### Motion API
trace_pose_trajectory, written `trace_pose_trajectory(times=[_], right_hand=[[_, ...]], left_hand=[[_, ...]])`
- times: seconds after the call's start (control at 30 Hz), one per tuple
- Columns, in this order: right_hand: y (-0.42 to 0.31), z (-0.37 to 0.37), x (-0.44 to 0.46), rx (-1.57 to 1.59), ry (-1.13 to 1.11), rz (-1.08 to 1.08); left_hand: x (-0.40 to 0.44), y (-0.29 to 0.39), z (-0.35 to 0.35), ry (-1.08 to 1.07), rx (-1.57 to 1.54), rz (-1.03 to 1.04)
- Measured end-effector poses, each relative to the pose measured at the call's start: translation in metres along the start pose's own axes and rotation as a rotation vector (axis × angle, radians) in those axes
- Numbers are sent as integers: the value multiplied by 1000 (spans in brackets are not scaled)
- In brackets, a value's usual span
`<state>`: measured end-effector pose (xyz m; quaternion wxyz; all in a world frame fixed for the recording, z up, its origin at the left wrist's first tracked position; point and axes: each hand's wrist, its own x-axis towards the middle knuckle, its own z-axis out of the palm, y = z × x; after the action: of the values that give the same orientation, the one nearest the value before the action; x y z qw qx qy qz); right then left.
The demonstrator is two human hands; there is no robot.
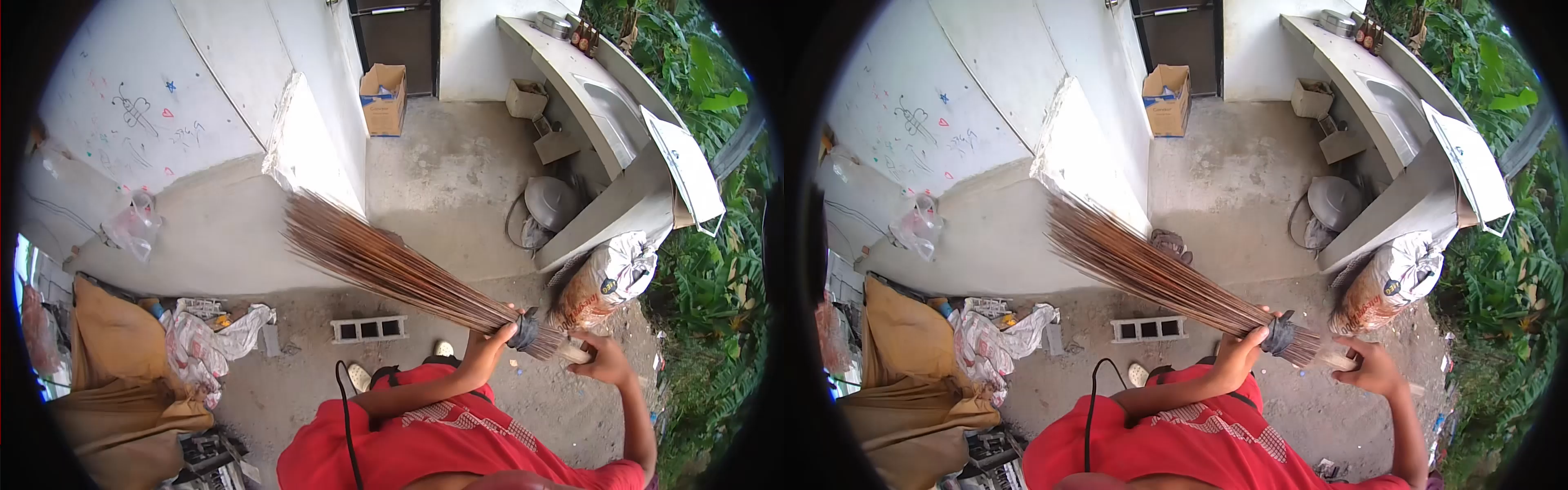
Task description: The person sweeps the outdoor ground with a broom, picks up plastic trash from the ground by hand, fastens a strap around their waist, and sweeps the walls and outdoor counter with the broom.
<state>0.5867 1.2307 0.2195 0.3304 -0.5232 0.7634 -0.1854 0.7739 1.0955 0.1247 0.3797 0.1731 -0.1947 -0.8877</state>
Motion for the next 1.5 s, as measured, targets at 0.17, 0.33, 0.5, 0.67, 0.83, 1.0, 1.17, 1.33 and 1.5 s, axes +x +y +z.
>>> trace_pose_trajectory(times=[0.17,0.33,0.5,0.67,0.83,1.0,1.17,1.33,1.5], right_hand=[[41,96,39,252,-369,241],[15,195,101,338,-448,-122],[-45,254,131,320,-459,-357],[-82,273,131,176,-501,-417],[-69,271,115,263,-472,-379],[-32,275,101,330,-287,-235],[-24,314,77,491,-94,120],[-57,336,54,506,237,361],[-53,338,44,553,357,541]], left_hand=[[0,24,-40,210,225,38],[-17,71,-78,509,185,311],[-61,124,-132,669,207,539],[-100,138,-154,721,142,678],[-102,126,-146,678,234,608],[-72,110,-124,388,361,386],[-51,107,-128,144,522,32],[-36,83,-180,-68,632,-178],[-27,32,-205,-148,465,-558]])
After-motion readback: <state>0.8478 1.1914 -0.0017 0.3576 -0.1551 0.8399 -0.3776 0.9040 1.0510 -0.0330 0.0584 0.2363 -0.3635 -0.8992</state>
